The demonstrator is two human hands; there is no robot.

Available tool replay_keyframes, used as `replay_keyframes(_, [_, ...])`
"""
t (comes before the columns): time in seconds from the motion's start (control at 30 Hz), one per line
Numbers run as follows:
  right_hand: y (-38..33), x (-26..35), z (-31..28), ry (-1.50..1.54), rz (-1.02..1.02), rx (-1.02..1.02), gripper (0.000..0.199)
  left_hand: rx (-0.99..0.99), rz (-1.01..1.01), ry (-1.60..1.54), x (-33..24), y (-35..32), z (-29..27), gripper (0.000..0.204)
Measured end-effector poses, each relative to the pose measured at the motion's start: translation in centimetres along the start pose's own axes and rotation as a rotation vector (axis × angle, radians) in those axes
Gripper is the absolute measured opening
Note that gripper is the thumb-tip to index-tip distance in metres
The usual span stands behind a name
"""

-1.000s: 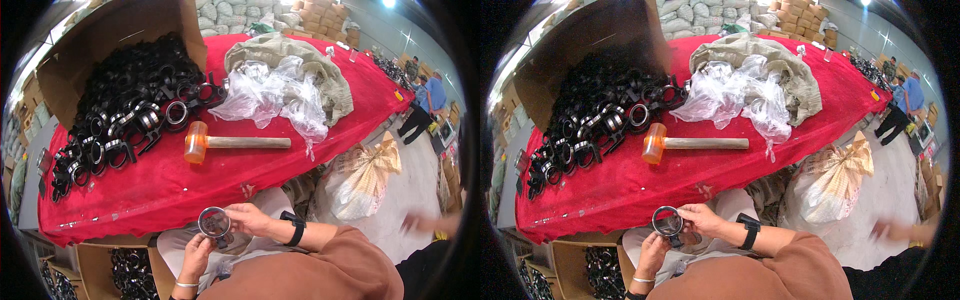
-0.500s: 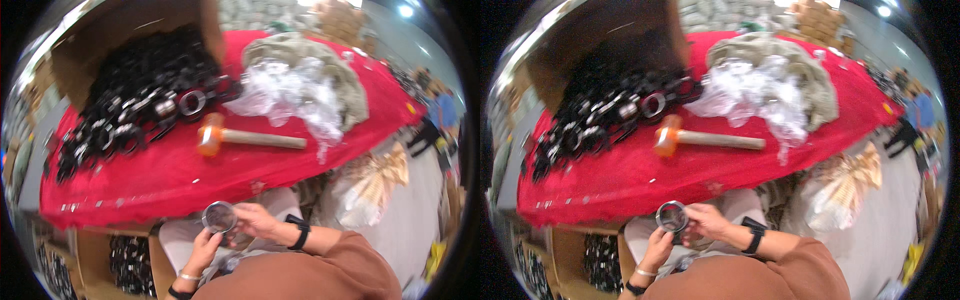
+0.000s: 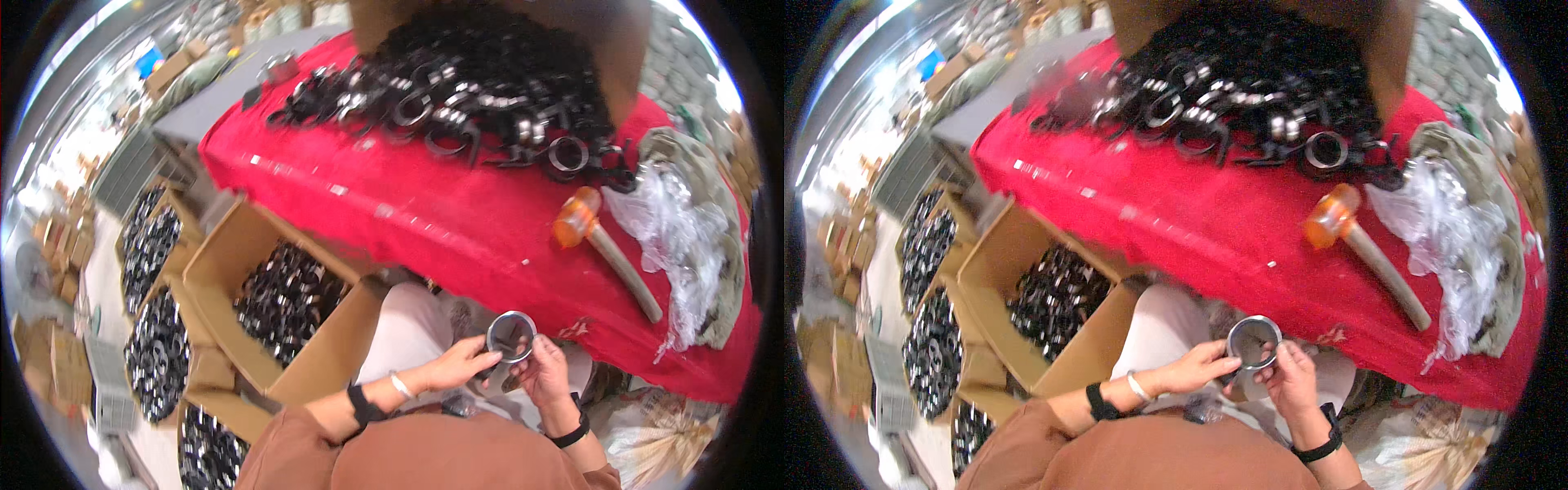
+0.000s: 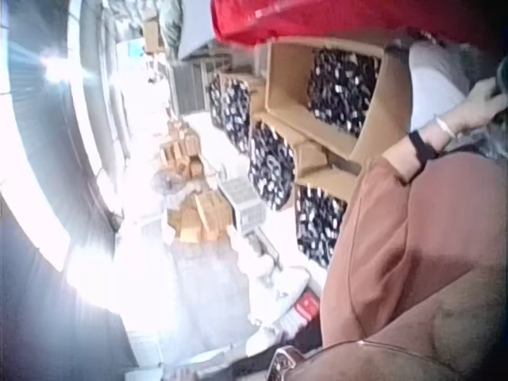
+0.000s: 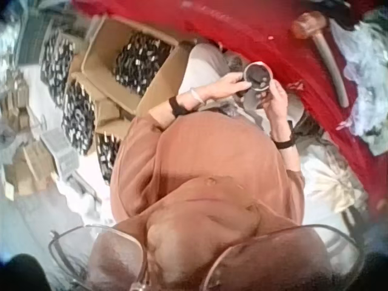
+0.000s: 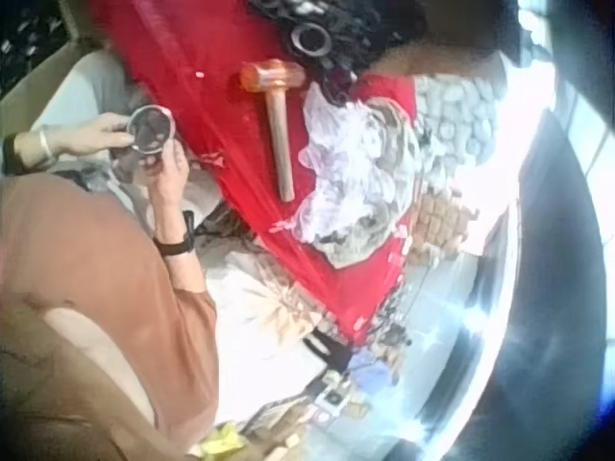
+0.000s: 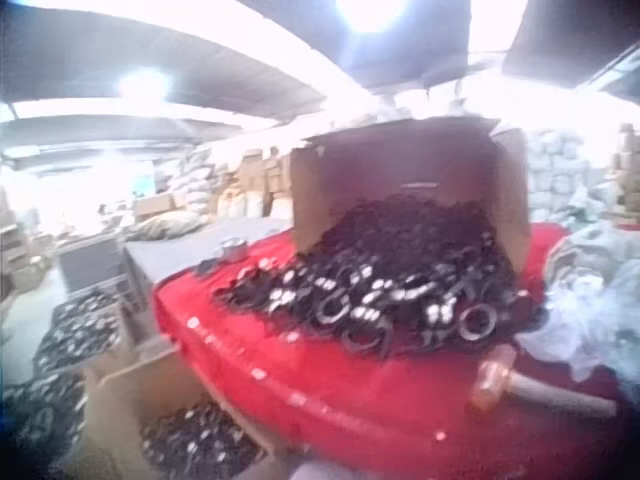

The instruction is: The worker uses a rubber mallet to secure metal rings onto black plastic hose clamp components.

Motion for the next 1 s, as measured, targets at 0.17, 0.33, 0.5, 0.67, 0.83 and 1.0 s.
replay_keyframes(0.17, [-0.1,0.6,0.9,-0.094,-0.005,-0.028,0.020,-0.052,-0.010,0.113,-0.4,-0.3,-0.6,0.032])
replay_keyframes(0.33, [1.3,-0.1,4.3,-0.164,0.024,0.062,0.022,-0.110,0.023,-0.155,-0.8,-1.8,-3.1,0.028])
replay_keyframes(0.5, [2.8,-1.4,6.2,-0.173,0.058,0.107,0.021,-0.245,0.030,-0.240,-1.3,-3.4,-5.1,0.029])
replay_keyframes(0.67, [3.9,-2.6,6.8,-0.363,0.060,0.106,0.024,-0.386,0.001,-0.289,0.7,-4.3,-7.8,0.029])
replay_keyframes(0.83, [4.7,-3.2,6.4,-0.482,0.149,0.002,0.025,-0.310,-0.055,-0.271,1.6,-4.1,-9.8,0.027])
replay_keyframes(1.0, [7.8,-6.1,9.5,-0.246,0.341,0.105,0.022,-0.437,0.003,-0.592,1.9,-5.8,-12.6,0.030])
Point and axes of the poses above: each hand's wrist, its own y-axis towards the middle knuckle, its own z-axis out of the palm, x = y × z, the point moved 7 cm from there along y, towards the middle knuckle, and after that the axes turned 2 degrees about -x, right-handed, at the moved point
